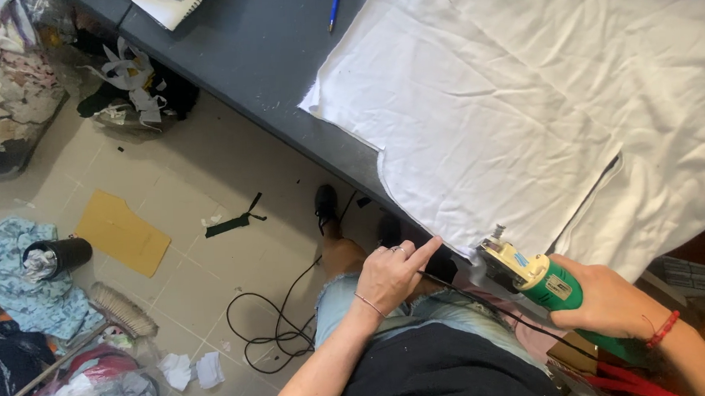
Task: The person organizes paper and fabric on a cluttered table, then retrieves a brown paper template from a bag. They place the template on a white fabric sheet, trace its outline with a pen, and use a green electric rotary cutter to cut the fabric along the marked lines.
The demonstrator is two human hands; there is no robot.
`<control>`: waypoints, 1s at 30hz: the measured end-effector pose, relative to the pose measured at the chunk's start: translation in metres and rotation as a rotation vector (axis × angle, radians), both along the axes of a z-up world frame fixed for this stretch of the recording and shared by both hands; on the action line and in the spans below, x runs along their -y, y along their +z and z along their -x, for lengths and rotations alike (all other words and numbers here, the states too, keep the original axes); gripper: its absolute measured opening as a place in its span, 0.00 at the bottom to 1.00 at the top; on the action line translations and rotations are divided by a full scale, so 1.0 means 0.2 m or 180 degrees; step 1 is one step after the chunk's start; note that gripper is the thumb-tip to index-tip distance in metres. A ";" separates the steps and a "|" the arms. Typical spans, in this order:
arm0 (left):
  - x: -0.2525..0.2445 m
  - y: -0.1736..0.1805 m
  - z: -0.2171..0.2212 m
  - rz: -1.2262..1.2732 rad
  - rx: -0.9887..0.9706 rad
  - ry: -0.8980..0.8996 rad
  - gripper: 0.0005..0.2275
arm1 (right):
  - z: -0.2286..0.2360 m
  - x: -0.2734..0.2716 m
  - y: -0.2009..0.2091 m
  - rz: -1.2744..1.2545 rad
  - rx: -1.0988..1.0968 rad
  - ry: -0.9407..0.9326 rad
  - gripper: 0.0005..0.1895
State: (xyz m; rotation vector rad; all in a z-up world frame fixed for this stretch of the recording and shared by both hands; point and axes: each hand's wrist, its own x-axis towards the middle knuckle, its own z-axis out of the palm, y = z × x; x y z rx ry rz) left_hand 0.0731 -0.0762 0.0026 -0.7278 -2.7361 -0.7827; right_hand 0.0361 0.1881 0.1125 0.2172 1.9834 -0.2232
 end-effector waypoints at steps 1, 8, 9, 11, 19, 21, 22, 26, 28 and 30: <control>0.00 0.00 0.00 -0.0006 0.0002 -0.0016 0.19 | 0.02 0.03 0.02 0.0071 0.0052 -0.0091 0.30; 0.03 0.01 0.02 -0.0014 0.0063 -0.0054 0.21 | 0.07 0.11 -0.01 0.0134 -0.0075 -0.0135 0.29; 0.03 0.01 0.03 -0.0011 0.0122 -0.0063 0.18 | 0.08 0.11 -0.02 0.0141 -0.0090 -0.0062 0.29; 0.04 0.01 0.03 -0.0004 0.0180 -0.0064 0.15 | 0.10 0.15 0.00 0.0153 -0.0103 0.0019 0.30; 0.10 0.07 0.10 -0.0390 -0.0089 -0.0074 0.01 | 0.17 0.29 0.04 0.0083 -0.0010 -0.0084 0.31; 0.15 0.16 0.19 -0.0538 -0.0315 -0.0180 0.01 | 0.06 0.24 -0.03 0.0170 -0.0062 -0.0267 0.34; 0.17 0.20 0.24 -0.0664 -0.0548 -0.0171 0.04 | 0.02 0.22 -0.06 0.0278 -0.0116 -0.0337 0.37; 0.21 0.23 0.35 -0.0511 -0.0654 -0.0502 0.09 | -0.20 0.28 -0.05 -0.0005 -0.0301 -0.1067 0.41; 0.19 0.21 0.38 -0.0502 -0.0779 -0.0762 0.08 | -0.25 0.36 -0.03 -0.0113 -0.0496 -0.1510 0.35; 0.21 0.20 0.40 -0.0559 -0.0722 -0.0823 0.07 | -0.26 0.44 -0.02 -0.0157 -0.0499 -0.1779 0.37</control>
